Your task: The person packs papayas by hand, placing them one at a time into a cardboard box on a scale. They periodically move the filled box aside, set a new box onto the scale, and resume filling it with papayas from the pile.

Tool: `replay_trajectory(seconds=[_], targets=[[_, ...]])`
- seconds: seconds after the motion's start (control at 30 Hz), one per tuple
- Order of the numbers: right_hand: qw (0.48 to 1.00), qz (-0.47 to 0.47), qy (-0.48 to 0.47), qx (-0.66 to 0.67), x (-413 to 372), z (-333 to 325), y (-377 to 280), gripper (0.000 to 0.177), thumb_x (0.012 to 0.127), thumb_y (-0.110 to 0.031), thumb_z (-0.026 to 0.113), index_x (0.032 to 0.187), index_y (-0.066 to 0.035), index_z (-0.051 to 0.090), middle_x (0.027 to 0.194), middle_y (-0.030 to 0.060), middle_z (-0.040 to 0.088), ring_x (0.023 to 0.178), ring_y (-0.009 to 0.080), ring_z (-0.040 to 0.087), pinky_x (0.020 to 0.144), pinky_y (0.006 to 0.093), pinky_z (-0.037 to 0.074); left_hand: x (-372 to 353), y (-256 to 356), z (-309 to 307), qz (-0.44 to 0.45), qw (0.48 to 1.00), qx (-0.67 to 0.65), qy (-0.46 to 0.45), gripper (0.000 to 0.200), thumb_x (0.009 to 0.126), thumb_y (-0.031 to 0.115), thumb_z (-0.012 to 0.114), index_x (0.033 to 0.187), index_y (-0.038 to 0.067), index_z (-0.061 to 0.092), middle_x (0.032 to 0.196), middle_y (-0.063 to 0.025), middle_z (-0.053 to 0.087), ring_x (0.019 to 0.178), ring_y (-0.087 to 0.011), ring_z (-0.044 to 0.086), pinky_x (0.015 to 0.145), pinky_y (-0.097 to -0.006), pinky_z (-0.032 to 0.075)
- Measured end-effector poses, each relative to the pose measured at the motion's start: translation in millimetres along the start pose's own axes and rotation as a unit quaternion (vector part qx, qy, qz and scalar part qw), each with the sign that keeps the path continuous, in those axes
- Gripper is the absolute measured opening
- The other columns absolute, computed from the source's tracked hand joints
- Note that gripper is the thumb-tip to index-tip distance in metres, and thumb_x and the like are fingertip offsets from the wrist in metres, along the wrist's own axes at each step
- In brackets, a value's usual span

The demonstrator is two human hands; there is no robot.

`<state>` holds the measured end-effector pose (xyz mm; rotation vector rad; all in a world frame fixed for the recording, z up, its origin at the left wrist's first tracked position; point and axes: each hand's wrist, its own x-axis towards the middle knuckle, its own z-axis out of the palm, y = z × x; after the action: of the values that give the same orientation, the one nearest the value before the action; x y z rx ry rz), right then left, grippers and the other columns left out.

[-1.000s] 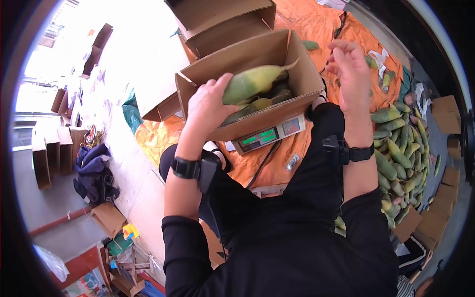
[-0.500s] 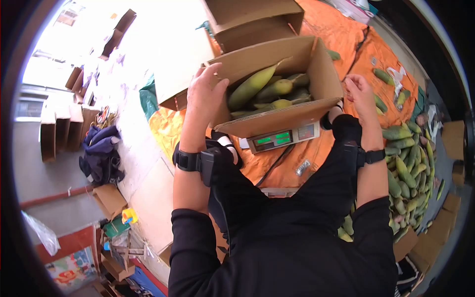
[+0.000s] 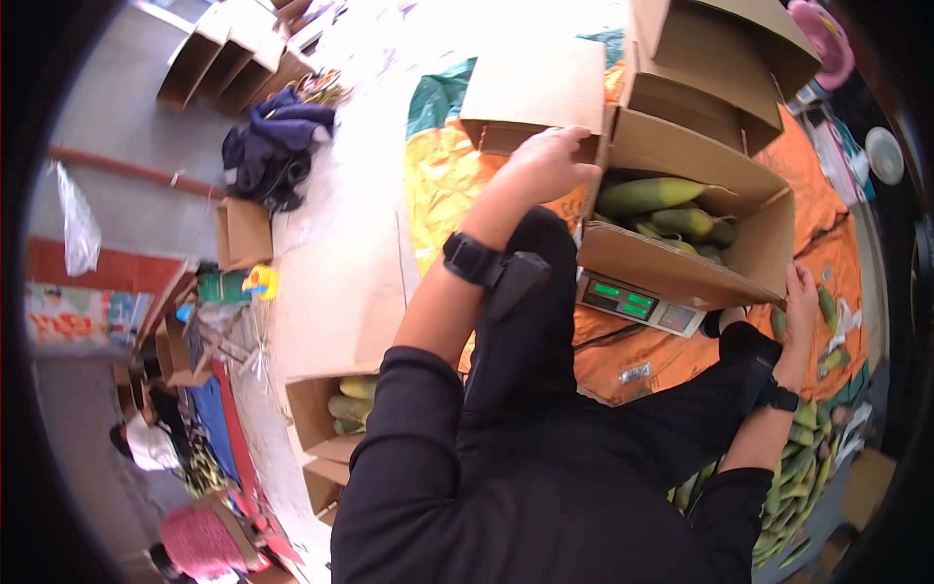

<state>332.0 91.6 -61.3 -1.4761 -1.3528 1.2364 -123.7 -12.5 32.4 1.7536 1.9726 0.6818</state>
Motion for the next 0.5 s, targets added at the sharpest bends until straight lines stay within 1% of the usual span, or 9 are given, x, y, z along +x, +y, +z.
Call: replay_trajectory(seconds=[0.03,0.2,0.27,0.3,0.33,0.4,0.43,0.47,0.5], targets=[[1.000,-0.006,0.009,0.003,2.3,1.9,0.4,0.028,0.094,-0.026,0.056,0.109,-0.003,0.056,0.088,-0.0006,0.061,0.068,0.0028,0.053,0.054,0.0165,0.039,-1.9,2.7,-1.7,-0.029,0.999,-0.010,-0.018,0.062,0.075,0.031,0.071,0.125,0.001,0.052,0.114,-0.0197,0.061,0.110,-0.0321,0.057,0.094,-0.0382,0.045],[0.999,-0.036,0.024,-0.020,10.6,1.4,7.3,0.027,0.093,-0.023,0.059,0.108,0.000,0.056,0.095,0.0039,0.063,0.084,0.0071,0.057,0.073,0.0208,0.045,12.8,-11.4,10.0,-0.036,0.988,-0.099,-0.111,0.060,0.079,0.033,0.069,0.125,0.000,0.052,0.106,-0.0183,0.064,0.096,-0.0300,0.062,0.085,-0.0359,0.050],[0.998,-0.044,0.020,-0.033,13.3,4.1,11.3,0.028,0.092,-0.022,0.060,0.108,0.000,0.056,0.096,0.0047,0.063,0.087,0.0081,0.057,0.077,0.0219,0.045,29.6,-18.8,20.4,-0.016,0.987,-0.014,-0.162,0.059,0.079,0.039,0.068,0.118,-0.004,0.057,0.100,-0.0197,0.065,0.093,-0.0314,0.063,0.082,-0.0364,0.050],[0.998,-0.049,0.016,-0.044,13.9,2.9,12.3,0.028,0.092,-0.022,0.060,0.108,0.001,0.056,0.097,0.0055,0.063,0.089,0.0091,0.057,0.081,0.0231,0.045,34.7,-9.2,13.5,-0.016,0.974,0.033,-0.225,0.063,0.079,0.047,0.065,0.109,-0.008,0.061,0.098,-0.0230,0.065,0.093,-0.0329,0.063,0.080,-0.0377,0.050],[0.996,-0.062,0.024,-0.062,14.4,3.4,12.6,0.030,0.091,-0.023,0.061,0.107,0.002,0.056,0.095,0.0050,0.063,0.086,0.0090,0.057,0.078,0.0232,0.045,39.4,-7.2,15.2,-0.003,0.974,0.029,-0.226,0.063,0.079,0.047,0.065,0.109,-0.008,0.061,0.098,-0.0230,0.065,0.093,-0.0329,0.063,0.080,-0.0377,0.050],[0.993,-0.058,0.024,-0.101,18.0,4.2,10.6,0.029,0.090,-0.022,0.063,0.105,0.002,0.057,0.092,0.0042,0.063,0.081,0.0090,0.057,0.073,0.0235,0.045,49.9,-5.2,19.9,-0.028,0.952,0.124,-0.278,0.068,0.078,0.055,0.063,0.100,-0.009,0.064,0.096,-0.0254,0.064,0.091,-0.0335,0.063,0.079,-0.0383,0.049],[0.992,-0.063,0.032,-0.102,16.5,5.1,3.3,0.029,0.090,-0.022,0.063,0.105,0.002,0.057,0.092,0.0042,0.063,0.081,0.0090,0.057,0.073,0.0235,0.045,57.8,-5.5,23.4,-0.039,0.938,0.153,-0.307,0.070,0.079,0.059,0.061,0.091,-0.010,0.066,0.088,-0.0219,0.067,0.085,-0.0311,0.065,0.078,-0.0375,0.050],[0.986,-0.056,0.022,-0.155,15.0,6.8,-3.8,0.029,0.089,-0.023,0.063,0.102,0.003,0.059,0.089,0.0043,0.063,0.077,0.0094,0.057,0.070,0.0244,0.045,64.4,-6.7,26.9,-0.032,0.940,0.153,-0.304,0.070,0.079,0.059,0.061,0.091,-0.010,0.066,0.088,-0.0219,0.067,0.085,-0.0311,0.065,0.078,-0.0375,0.050],[0.977,-0.048,0.011,-0.207,15.6,8.5,-11.5,0.030,0.088,-0.023,0.064,0.100,0.004,0.060,0.085,0.0044,0.063,0.074,0.0097,0.056,0.067,0.0253,0.045,66.6,-6.1,28.0,-0.070,0.935,0.124,-0.326,0.069,0.079,0.059,0.060,0.088,-0.009,0.067,0.083,-0.0195,0.067,0.081,-0.0292,0.066,0.076,-0.0368,0.051]])
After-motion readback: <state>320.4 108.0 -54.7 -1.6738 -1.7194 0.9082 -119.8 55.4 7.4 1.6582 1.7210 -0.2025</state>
